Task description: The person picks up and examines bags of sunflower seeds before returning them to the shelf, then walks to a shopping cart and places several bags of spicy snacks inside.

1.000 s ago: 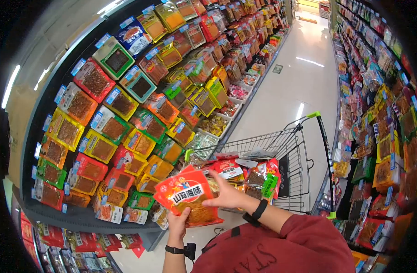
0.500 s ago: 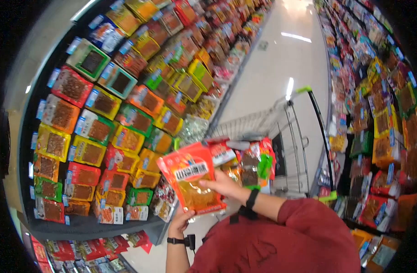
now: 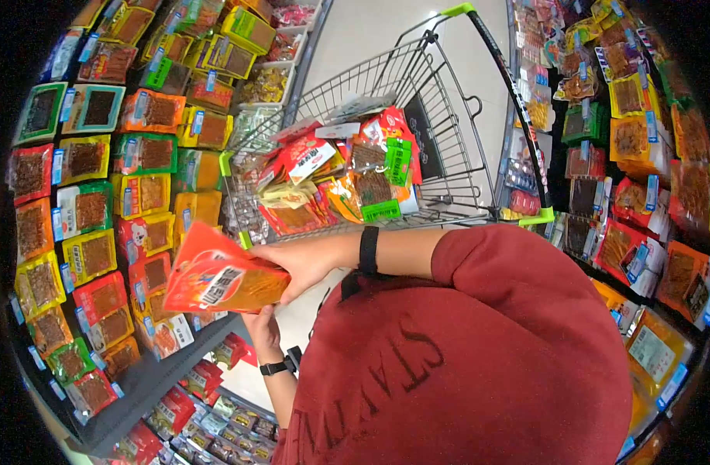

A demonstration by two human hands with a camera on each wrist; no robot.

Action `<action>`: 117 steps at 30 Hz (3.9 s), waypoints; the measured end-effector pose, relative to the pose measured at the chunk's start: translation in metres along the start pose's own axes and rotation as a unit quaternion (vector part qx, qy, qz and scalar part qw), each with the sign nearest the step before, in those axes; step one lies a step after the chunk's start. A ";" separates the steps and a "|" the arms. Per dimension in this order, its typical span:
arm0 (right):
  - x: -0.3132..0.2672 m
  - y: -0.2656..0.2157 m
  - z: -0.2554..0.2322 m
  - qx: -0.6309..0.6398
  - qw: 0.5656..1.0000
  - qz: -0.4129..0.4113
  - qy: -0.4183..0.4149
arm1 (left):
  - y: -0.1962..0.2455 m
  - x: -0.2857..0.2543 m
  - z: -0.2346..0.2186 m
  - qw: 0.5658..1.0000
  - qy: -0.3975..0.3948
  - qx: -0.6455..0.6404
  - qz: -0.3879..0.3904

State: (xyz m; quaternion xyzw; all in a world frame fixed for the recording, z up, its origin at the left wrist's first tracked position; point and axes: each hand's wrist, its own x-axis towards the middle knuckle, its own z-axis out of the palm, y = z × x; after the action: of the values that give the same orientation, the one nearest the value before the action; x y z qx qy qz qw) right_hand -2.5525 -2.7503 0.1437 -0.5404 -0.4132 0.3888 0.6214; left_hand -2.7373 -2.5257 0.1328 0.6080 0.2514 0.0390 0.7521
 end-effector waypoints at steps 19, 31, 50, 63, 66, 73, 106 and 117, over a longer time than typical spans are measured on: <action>0.046 0.064 0.022 0.047 0.998 0.025 0.038 | -0.031 0.016 -0.040 0.997 0.039 0.037 -0.047; 0.069 0.065 -0.024 0.168 0.978 -0.015 0.123 | 0.020 0.070 0.007 0.947 0.004 0.319 0.020; 0.026 0.143 -0.059 0.024 0.948 0.128 0.291 | -0.033 0.042 -0.108 0.963 0.067 0.130 -0.228; 0.029 0.132 -0.049 0.295 0.898 0.205 0.253 | -0.059 -0.004 -0.111 0.963 0.067 0.158 -0.208; 0.035 0.115 -0.043 0.299 0.914 0.173 0.211 | -0.058 0.005 -0.116 0.972 0.045 0.159 -0.164; 0.055 0.237 -0.049 0.151 0.952 0.154 0.218 | -0.040 -0.008 -0.114 0.969 0.080 0.166 -0.165; 0.012 0.187 -0.114 0.064 0.911 0.132 0.386 | -0.151 -0.093 -0.250 0.915 0.146 0.251 -0.280; -0.097 0.150 -0.151 0.046 0.864 0.205 0.457 | -0.288 -0.189 -0.328 0.746 0.082 0.256 -0.609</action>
State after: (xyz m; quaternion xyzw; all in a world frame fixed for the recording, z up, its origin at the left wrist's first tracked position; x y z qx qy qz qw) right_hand -2.4518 -2.8768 -0.0253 -0.7007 0.0558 0.2356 0.6711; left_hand -3.1126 -2.3748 -0.1175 0.4895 0.6299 -0.4434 0.4087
